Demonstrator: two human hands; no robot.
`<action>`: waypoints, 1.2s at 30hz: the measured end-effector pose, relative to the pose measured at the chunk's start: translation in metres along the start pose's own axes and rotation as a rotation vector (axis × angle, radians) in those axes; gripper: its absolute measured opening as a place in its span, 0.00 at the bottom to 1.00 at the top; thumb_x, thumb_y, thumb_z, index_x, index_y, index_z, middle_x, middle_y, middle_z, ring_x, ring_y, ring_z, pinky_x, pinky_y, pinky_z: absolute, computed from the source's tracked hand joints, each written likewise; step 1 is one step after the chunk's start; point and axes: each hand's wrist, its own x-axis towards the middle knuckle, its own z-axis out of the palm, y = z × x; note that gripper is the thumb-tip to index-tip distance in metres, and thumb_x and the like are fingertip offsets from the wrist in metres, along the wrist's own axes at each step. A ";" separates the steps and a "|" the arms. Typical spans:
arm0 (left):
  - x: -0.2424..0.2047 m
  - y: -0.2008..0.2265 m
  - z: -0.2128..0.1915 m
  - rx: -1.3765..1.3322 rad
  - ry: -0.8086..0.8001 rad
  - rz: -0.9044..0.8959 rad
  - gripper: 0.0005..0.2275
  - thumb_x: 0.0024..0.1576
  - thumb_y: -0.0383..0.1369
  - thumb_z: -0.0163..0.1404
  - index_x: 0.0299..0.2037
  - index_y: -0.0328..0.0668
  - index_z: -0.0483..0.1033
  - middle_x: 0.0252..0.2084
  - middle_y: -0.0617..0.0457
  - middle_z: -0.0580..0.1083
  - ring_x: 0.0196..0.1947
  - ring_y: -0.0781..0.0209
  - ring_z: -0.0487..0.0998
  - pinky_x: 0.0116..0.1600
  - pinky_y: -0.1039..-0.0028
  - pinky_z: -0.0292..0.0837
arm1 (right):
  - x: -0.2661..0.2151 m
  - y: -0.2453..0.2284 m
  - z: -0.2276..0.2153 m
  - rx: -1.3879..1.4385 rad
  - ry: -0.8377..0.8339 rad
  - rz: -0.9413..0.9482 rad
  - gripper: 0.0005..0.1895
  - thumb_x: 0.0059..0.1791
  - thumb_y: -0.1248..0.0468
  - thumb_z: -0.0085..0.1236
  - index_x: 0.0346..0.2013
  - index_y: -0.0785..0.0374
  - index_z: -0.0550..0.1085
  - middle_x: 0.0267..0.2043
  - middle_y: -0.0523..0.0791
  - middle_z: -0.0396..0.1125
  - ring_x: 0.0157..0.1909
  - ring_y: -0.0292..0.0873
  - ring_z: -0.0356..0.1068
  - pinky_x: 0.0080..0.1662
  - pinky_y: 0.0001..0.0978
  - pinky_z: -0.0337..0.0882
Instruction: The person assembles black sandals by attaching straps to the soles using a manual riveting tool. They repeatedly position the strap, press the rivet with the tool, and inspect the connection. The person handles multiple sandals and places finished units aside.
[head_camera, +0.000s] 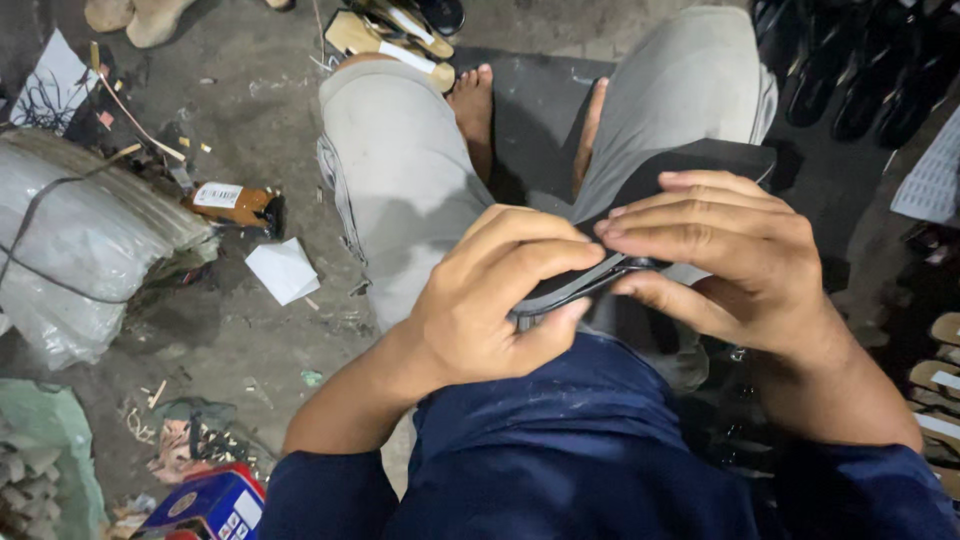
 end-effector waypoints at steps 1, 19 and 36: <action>0.001 -0.001 0.003 -0.008 0.009 0.007 0.18 0.53 0.27 0.67 0.50 0.34 0.76 0.50 0.47 0.75 0.47 0.51 0.80 0.53 0.71 0.77 | -0.001 0.002 0.001 0.006 -0.004 0.000 0.17 0.43 0.59 0.71 0.43 0.61 0.80 0.46 0.45 0.77 0.53 0.43 0.78 0.60 0.41 0.71; 0.000 -0.014 0.010 -0.038 0.004 0.144 0.14 0.56 0.33 0.69 0.47 0.34 0.81 0.47 0.50 0.77 0.46 0.55 0.80 0.49 0.72 0.80 | -0.004 -0.021 0.002 -0.024 0.040 0.078 0.09 0.44 0.61 0.69 0.33 0.61 0.79 0.40 0.46 0.76 0.45 0.41 0.78 0.50 0.33 0.68; -0.026 -0.045 -0.014 0.298 -0.059 -0.073 0.12 0.56 0.31 0.65 0.47 0.40 0.80 0.47 0.53 0.79 0.46 0.58 0.80 0.57 0.66 0.78 | -0.005 0.009 0.002 -0.303 -0.114 0.089 0.17 0.42 0.66 0.72 0.44 0.65 0.79 0.47 0.46 0.76 0.50 0.44 0.76 0.55 0.42 0.70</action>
